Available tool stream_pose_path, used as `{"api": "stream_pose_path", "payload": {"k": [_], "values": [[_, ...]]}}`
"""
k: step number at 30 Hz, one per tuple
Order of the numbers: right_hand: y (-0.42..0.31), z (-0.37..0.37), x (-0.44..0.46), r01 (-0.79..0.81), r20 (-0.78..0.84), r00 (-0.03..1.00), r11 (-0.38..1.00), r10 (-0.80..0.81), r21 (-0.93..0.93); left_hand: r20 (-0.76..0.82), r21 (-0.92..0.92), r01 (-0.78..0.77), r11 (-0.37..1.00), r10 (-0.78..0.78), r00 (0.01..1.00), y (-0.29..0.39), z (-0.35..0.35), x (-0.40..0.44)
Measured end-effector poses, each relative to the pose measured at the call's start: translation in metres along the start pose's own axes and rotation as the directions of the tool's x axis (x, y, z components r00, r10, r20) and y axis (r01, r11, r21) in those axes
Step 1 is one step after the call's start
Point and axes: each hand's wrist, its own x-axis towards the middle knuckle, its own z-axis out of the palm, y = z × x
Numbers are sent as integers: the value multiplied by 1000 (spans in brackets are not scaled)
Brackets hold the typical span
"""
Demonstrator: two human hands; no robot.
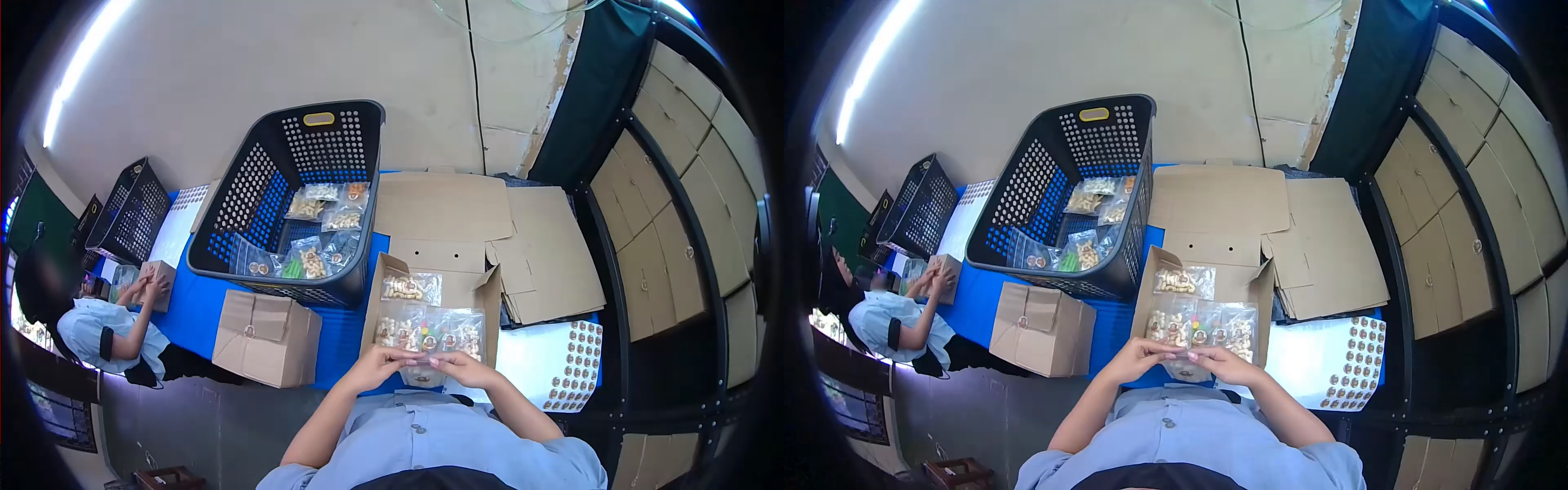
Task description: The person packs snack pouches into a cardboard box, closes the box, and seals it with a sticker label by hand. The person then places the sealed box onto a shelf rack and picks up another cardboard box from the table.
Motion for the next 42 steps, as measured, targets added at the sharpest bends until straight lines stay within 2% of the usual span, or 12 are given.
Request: {"api": "stream_pose_path", "payload": {"k": [3,5,9,15,19,20,24,30,35,37,39,42], "values": [[1,0,2,86,-10,996,994,-87,-62,76,-249,113,962,-96,992,17,-4,-2],[-24,3,-7,132,-140,980,990,-138,-54,-265,-264,-133,955,61,962,25,5,2],[-27,-2,-2,308,-454,788,904,-417,-297,-322,2,-56,998,54,945,-4,-3,10],[-53,25,11,514,-358,587,675,-727,-529,-490,184,-315,931,365,791,47,41,31],[-55,23,20,488,-606,673,870,-425,-68,-505,-7,-192,981,163,847,55,40,31],[-54,24,24,477,-730,523,861,-440,-178,-503,-2,-194,981,166,848,51,36,29],[-36,3,23,335,-661,490,823,-568,-458,-416,206,-120,971,198,887,38,37,27],[-35,-10,12,463,-433,827,870,-358,167,-394,316,-98,944,225,891,36,38,31],[-34,-24,1,451,-517,784,888,-344,93,-264,436,-76,897,208,942,51,27,32],[-35,-27,0,428,-606,740,899,-290,92,-548,13,-143,990,126,827,48,28,34],[-38,-28,0,512,-693,580,853,-427,-98,-474,44,-150,988,152,868,48,23,33],[-53,-4,-1,520,-586,599,821,-546,-235,-402,135,-230,964,265,876,47,32,36]]}}
